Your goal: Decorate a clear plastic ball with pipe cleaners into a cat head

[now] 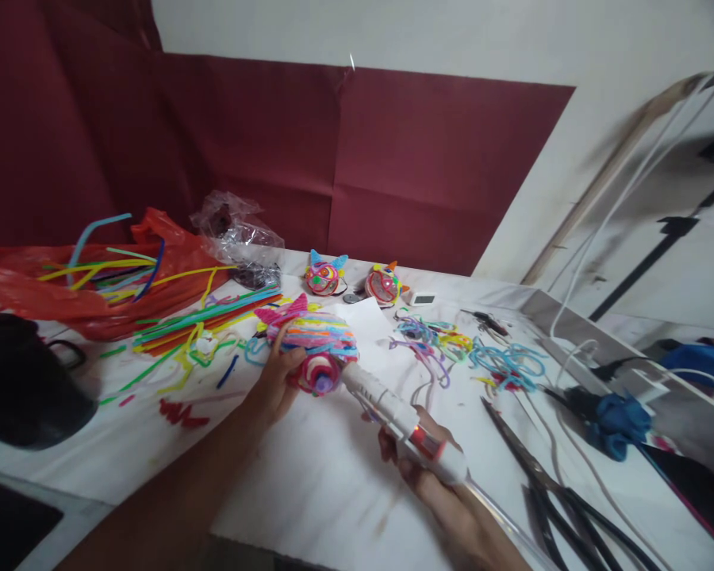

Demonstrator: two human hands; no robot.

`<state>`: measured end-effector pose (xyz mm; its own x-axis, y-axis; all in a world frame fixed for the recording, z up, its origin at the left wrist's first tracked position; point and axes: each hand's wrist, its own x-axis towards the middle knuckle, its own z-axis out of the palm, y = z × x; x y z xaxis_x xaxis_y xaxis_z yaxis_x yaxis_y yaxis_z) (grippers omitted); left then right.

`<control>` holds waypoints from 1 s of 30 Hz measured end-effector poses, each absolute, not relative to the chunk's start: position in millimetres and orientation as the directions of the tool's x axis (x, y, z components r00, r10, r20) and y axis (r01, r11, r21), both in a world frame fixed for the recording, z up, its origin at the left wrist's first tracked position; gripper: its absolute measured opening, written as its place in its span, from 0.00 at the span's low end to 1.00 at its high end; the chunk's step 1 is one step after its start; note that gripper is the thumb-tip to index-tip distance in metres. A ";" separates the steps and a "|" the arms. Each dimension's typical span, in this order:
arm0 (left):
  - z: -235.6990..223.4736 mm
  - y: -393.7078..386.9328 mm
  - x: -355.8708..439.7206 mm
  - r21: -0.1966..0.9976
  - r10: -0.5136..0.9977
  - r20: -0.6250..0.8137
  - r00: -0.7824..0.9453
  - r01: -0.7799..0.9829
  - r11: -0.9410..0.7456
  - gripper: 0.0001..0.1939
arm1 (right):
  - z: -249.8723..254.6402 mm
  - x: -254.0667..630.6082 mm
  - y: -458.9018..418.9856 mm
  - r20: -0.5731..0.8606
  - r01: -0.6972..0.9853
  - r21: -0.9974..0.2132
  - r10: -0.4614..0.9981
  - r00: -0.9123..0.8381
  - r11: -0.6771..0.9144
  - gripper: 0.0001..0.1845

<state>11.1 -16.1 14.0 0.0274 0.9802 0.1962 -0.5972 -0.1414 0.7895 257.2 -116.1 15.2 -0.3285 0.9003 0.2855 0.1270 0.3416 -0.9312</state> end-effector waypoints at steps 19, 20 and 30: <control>16.0 -18.2 14.3 0.796 0.986 0.167 0.021 -0.593 -0.122 0.46 | 7.0 252.0 -119.2 0.237 0.044 -0.965 0.936 -0.259 0.257 0.21; 16.0 -18.4 14.3 0.797 0.986 0.165 0.021 -0.592 -0.120 0.46 | 6.5 251.5 -118.2 0.230 0.046 -0.967 0.936 -0.265 0.250 0.21; 17.1 -21.1 14.9 0.830 0.985 0.169 0.034 -0.543 -0.124 0.55 | 3.3 239.4 -117.0 0.197 0.166 -0.963 0.973 -0.117 0.215 0.15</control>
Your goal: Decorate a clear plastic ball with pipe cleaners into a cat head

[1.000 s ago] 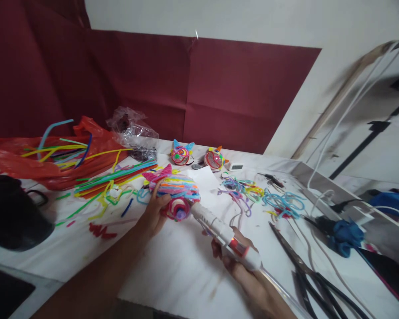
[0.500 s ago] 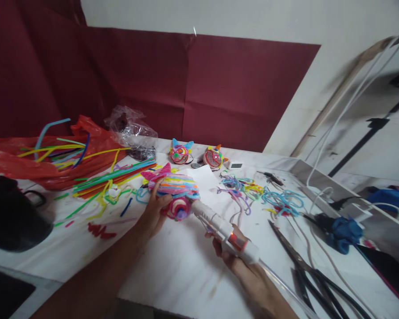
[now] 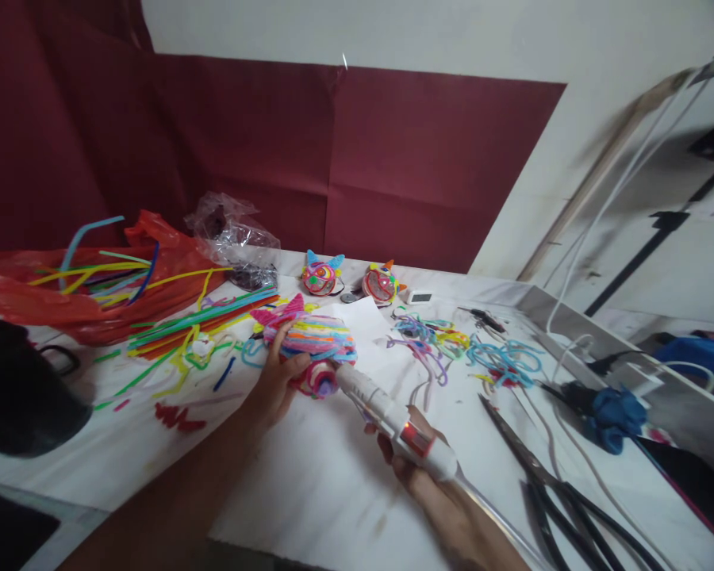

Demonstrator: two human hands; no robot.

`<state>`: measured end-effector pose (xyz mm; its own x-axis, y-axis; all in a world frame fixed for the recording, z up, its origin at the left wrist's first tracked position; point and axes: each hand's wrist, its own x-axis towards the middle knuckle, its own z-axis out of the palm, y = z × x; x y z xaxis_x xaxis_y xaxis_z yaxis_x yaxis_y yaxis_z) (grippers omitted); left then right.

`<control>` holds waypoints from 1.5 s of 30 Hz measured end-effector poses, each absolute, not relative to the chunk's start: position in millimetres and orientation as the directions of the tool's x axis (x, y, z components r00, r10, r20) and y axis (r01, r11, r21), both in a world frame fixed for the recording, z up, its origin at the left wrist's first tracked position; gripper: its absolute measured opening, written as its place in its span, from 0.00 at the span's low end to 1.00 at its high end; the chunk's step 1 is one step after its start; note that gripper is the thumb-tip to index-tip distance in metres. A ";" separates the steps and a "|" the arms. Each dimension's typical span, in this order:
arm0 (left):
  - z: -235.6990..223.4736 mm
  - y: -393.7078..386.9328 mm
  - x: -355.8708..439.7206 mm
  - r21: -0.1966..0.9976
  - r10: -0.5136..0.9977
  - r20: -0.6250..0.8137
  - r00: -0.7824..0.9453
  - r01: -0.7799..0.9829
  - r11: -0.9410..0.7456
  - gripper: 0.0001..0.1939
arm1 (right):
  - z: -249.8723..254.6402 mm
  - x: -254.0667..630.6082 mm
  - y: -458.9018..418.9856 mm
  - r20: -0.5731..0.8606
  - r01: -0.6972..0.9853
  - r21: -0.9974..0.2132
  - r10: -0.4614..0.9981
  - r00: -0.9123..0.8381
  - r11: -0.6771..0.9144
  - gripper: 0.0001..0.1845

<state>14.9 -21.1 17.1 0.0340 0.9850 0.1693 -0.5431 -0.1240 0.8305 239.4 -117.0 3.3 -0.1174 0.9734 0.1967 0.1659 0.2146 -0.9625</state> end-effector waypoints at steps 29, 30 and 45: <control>21.8 -22.0 17.6 0.857 0.991 0.137 -0.006 -0.500 -0.122 0.50 | 8.5 244.3 -121.8 0.240 0.198 -0.938 0.945 -0.221 0.284 0.11; 21.4 -21.9 17.2 0.856 0.990 0.138 -0.003 -0.502 -0.121 0.51 | 10.8 244.9 -123.2 0.235 0.206 -0.938 0.947 -0.217 0.280 0.10; 17.0 -17.8 14.6 0.812 0.983 0.183 -0.030 -0.558 -0.168 0.53 | 4.1 258.6 -133.7 0.145 0.205 -0.965 0.984 -0.103 0.164 0.21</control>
